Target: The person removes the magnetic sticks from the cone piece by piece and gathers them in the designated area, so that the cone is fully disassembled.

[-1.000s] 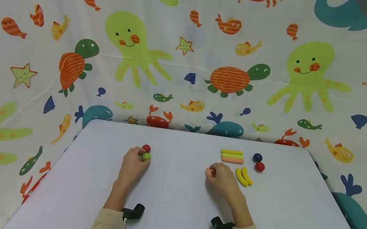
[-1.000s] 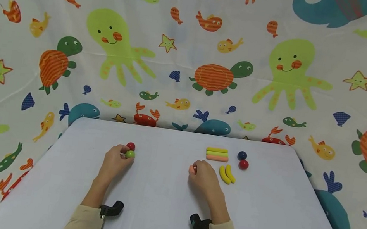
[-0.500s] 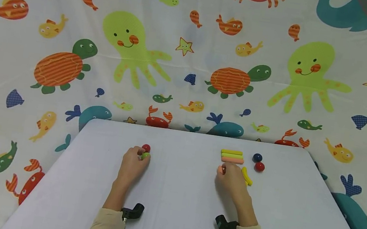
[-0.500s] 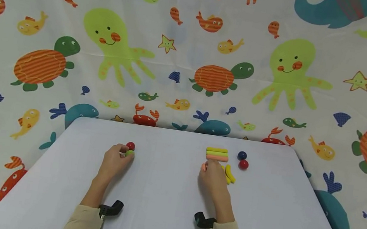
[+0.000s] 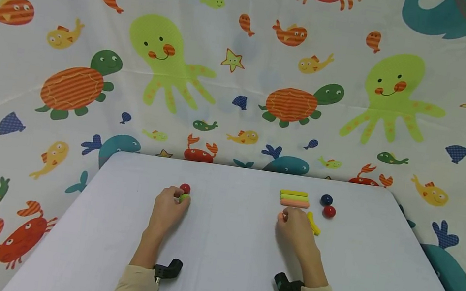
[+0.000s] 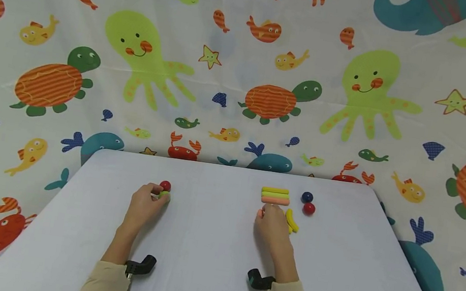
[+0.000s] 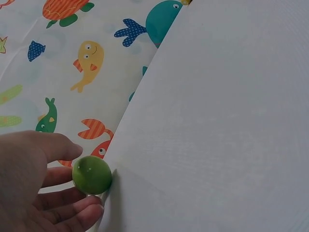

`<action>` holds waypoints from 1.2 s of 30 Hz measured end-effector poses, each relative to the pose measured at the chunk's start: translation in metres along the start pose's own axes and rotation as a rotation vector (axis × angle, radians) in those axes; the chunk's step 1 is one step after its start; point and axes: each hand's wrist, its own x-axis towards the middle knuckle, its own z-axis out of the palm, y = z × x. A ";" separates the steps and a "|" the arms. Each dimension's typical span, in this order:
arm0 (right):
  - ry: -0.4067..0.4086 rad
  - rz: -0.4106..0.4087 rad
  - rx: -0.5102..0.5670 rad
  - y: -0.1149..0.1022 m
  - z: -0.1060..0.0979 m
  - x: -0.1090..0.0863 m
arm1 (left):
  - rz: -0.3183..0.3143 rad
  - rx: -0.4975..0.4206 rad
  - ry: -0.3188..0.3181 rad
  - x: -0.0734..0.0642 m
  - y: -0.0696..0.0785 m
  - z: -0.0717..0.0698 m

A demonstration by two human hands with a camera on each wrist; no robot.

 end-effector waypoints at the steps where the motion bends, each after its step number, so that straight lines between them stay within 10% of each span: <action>1: 0.003 0.001 0.003 0.001 0.000 0.000 | 0.000 -0.001 0.000 0.000 0.000 0.000; 36: 0.146 0.015 -0.018 0.014 -0.009 -0.003 | -0.016 -0.001 -0.005 -0.001 0.003 -0.006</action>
